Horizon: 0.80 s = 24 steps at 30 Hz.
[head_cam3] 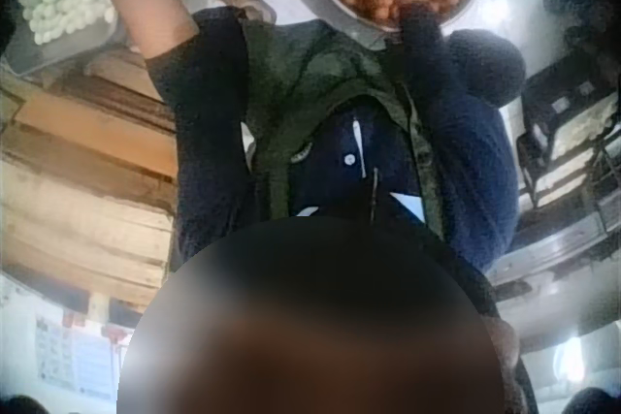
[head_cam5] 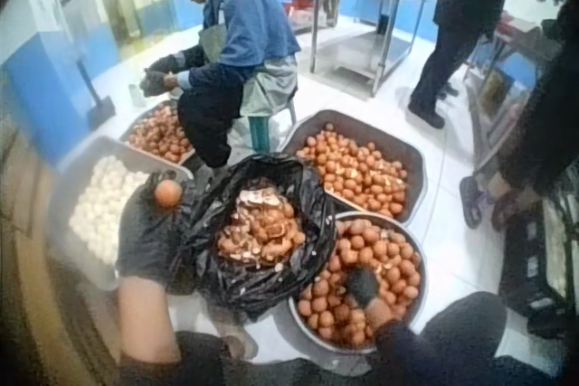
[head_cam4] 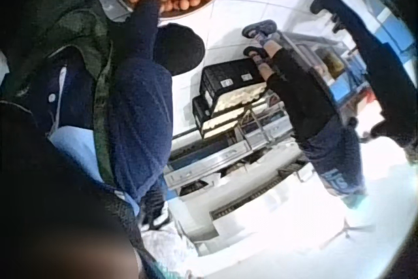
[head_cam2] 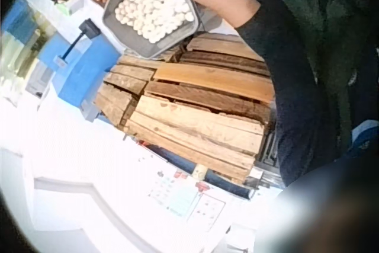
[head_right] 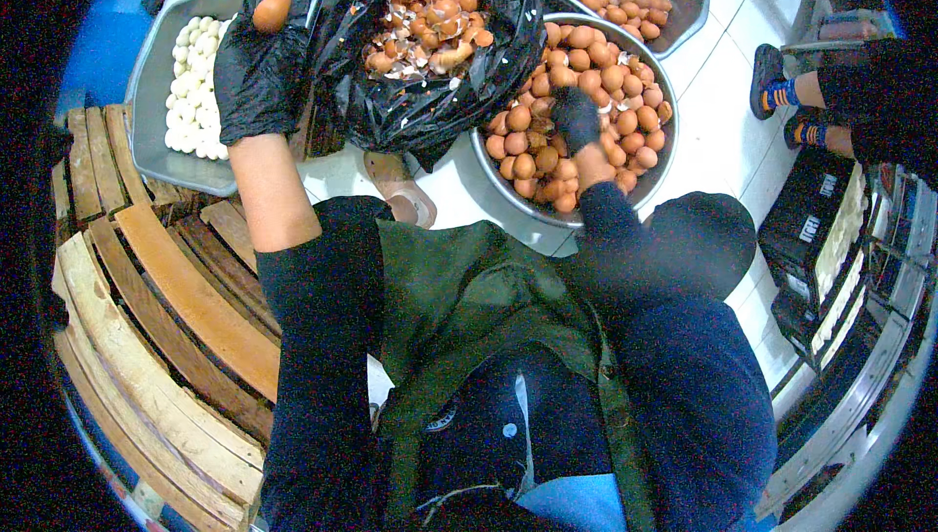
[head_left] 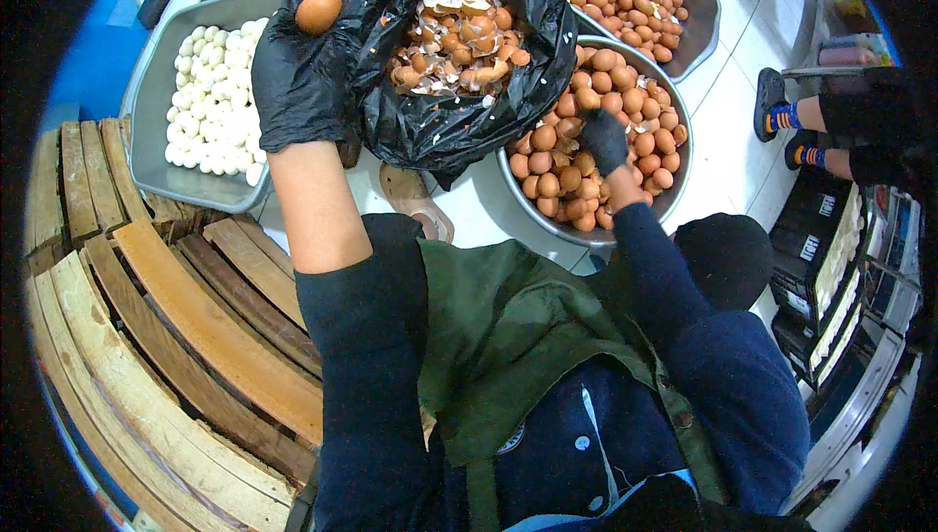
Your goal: The person sits on the floor and peels hard-boiled eggs one by one, removing shells by hand and placing the peeled eggs into a gray bin. Shell fragments are discarded into a black bag. The person repeats this process continuously.
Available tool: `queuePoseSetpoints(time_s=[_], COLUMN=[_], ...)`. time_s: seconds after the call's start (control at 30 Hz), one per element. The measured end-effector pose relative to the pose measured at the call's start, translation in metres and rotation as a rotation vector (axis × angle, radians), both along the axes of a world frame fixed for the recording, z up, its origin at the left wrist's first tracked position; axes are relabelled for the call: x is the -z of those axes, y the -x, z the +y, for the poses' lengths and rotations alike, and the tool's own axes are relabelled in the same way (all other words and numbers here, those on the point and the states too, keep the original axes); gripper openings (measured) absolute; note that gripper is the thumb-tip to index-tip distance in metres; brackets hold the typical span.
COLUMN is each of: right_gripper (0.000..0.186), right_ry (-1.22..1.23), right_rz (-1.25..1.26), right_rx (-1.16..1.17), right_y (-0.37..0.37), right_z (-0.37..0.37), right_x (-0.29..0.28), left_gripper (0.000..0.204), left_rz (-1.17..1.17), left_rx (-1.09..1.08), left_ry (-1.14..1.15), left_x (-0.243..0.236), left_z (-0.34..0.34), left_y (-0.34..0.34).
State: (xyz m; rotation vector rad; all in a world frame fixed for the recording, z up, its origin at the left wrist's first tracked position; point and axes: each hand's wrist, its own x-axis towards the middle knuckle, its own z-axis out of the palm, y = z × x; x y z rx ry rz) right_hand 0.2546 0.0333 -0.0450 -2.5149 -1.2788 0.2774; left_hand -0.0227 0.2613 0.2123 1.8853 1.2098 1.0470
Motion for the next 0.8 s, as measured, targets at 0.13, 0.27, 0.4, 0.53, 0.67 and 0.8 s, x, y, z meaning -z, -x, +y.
queuePoseSetpoints(time_s=[0.13, 0.27, 0.4, 0.53, 0.67, 0.8], right_gripper=[0.023, 0.02, 0.016, 0.013, 0.014, 0.016], right_ry=[-0.421, -0.204, -0.383, -0.736, -0.539, -0.431], right_rz=[0.162, 0.191, 0.152, 0.248, 0.08, 0.052], right_rx=[0.165, 0.27, 0.33, 0.102, -0.032, -0.1], right_y=[0.056, 0.049, 0.021, 0.004, 0.012, 0.051], right_z=[-0.036, -0.035, -0.026, 0.015, 0.03, 0.003], right_x=[0.074, 0.079, 0.012, -0.067, -0.08, -0.007], left_gripper=[0.038, 0.038, 0.037, 0.041, 0.031, 0.018], left_rz=[-0.014, 0.026, -0.039, 0.225, -0.259, -0.645], left_rx=[0.013, 0.011, 0.012, 0.042, 0.089, 0.085], left_ry=[0.037, 0.074, 0.079, -0.057, 0.2, 0.233], left_x=[-0.005, -0.01, -0.011, -0.015, -0.017, -0.016], left_z=[-0.002, -0.009, -0.009, -0.009, -0.014, -0.019], left_y=[-0.001, -0.004, 0.002, 0.004, -0.011, -0.01])
